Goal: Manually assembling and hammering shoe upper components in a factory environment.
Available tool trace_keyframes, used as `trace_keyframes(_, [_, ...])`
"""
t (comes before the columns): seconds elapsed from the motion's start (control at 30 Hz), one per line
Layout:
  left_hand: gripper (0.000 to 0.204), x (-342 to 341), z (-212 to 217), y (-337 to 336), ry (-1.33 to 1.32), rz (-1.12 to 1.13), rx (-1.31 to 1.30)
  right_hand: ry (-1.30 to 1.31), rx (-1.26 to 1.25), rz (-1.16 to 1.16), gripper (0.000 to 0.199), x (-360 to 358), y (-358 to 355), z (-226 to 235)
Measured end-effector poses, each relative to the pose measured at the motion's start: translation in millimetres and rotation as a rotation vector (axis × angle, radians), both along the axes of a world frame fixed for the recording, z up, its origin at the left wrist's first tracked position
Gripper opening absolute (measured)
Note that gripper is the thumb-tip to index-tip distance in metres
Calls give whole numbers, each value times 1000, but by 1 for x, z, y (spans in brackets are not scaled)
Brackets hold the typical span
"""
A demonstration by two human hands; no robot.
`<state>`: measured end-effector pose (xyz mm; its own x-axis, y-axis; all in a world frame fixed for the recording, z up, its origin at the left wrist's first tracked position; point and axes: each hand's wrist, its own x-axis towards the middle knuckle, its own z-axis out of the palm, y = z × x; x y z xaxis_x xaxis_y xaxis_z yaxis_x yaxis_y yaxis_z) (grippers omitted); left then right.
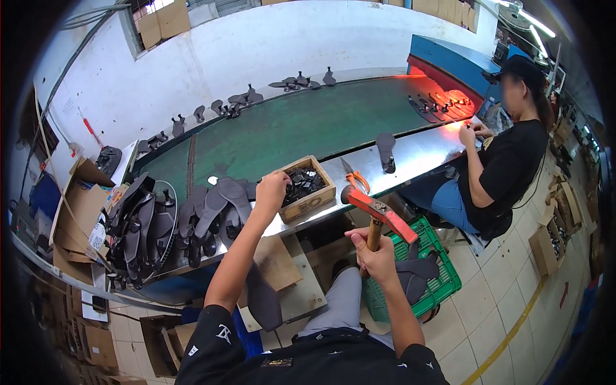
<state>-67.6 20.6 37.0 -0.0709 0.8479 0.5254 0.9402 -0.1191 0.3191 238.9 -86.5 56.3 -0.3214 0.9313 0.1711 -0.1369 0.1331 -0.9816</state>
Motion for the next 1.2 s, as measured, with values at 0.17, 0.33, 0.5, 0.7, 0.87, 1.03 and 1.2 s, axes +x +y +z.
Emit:
trace_keyframes(0.17, [8,51,65,-76,-531,-213,227,78,22,4,25,-3,-9,15])
trace_keyframes(0.33, [20,98,95,-178,-458,-289,477,198,-2,175,35,-16,-27,65])
trace_keyframes(0.5, [28,105,94,-215,-260,-378,572,245,109,286,32,-36,-48,92])
trace_keyframes(0.7, [26,85,90,-230,154,-527,724,227,-8,312,24,-38,-64,93])
trace_keyframes(0.87, [25,54,80,-238,157,-549,589,147,-12,359,16,-57,-59,85])
trace_keyframes(1.03, [31,31,50,-234,-115,231,390,3,-34,374,17,-97,-33,47])
trace_keyframes(1.2, [31,-43,-20,-229,-441,204,41,-154,172,472,20,-167,-12,7])
